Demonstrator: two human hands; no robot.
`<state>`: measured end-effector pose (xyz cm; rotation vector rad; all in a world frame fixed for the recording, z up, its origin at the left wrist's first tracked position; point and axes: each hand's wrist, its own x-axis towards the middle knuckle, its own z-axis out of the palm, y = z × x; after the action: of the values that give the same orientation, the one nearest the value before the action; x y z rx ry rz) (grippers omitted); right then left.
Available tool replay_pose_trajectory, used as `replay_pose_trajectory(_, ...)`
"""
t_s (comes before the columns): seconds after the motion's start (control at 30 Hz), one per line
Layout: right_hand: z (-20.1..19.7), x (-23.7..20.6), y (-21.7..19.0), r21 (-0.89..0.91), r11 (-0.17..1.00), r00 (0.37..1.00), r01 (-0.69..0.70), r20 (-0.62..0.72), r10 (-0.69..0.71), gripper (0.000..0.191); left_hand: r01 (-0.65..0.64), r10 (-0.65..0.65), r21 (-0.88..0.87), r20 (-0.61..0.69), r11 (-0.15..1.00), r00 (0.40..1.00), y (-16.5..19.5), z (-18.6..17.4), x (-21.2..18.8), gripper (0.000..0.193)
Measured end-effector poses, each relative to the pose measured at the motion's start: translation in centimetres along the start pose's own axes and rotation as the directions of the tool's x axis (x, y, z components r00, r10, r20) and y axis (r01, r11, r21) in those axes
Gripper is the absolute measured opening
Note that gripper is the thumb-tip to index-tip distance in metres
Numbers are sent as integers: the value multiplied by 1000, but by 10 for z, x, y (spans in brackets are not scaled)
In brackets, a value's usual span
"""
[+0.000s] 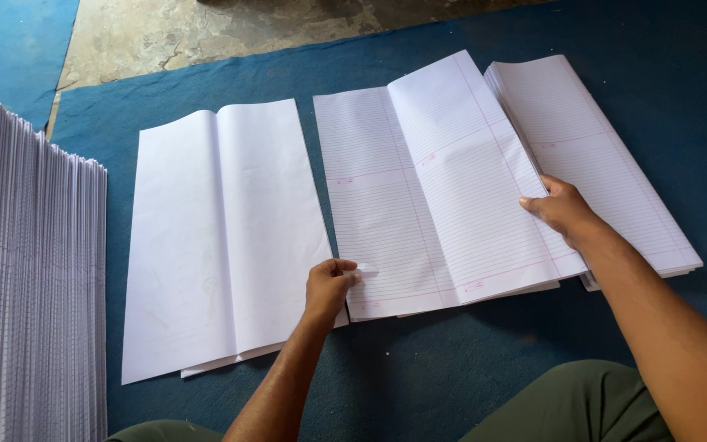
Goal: The person sits on a blue mat and repeatedly flips through stacks of printed and lined papers, separating them into piles. They handle the papers by hand, moving sheets between stacks and occasionally lifting a printed page to inspect it before placing it back.
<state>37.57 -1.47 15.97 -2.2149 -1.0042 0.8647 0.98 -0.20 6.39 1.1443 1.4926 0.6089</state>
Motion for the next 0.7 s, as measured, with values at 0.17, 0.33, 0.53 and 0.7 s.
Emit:
replay_pose_trajectory(0.17,1,7,9,-6,1000,1000,-18,-10,18,52,-14,14,-21,5,1000,1000,0,1,0,31)
replay_pose_trajectory(0.33,-1,16,18,60,998,999,-31,14,31,52,-18,18,-14,8,1000,1000,0,3,0,31)
replay_pose_trajectory(0.53,-2,21,26,105,994,1000,6,11,-7,51,-24,24,-11,4,1000,1000,1,5,-1,31)
replay_pose_trajectory(0.7,-3,24,26,130,992,1000,-8,0,8,52,-33,33,-20,4,999,999,1,7,-1,31)
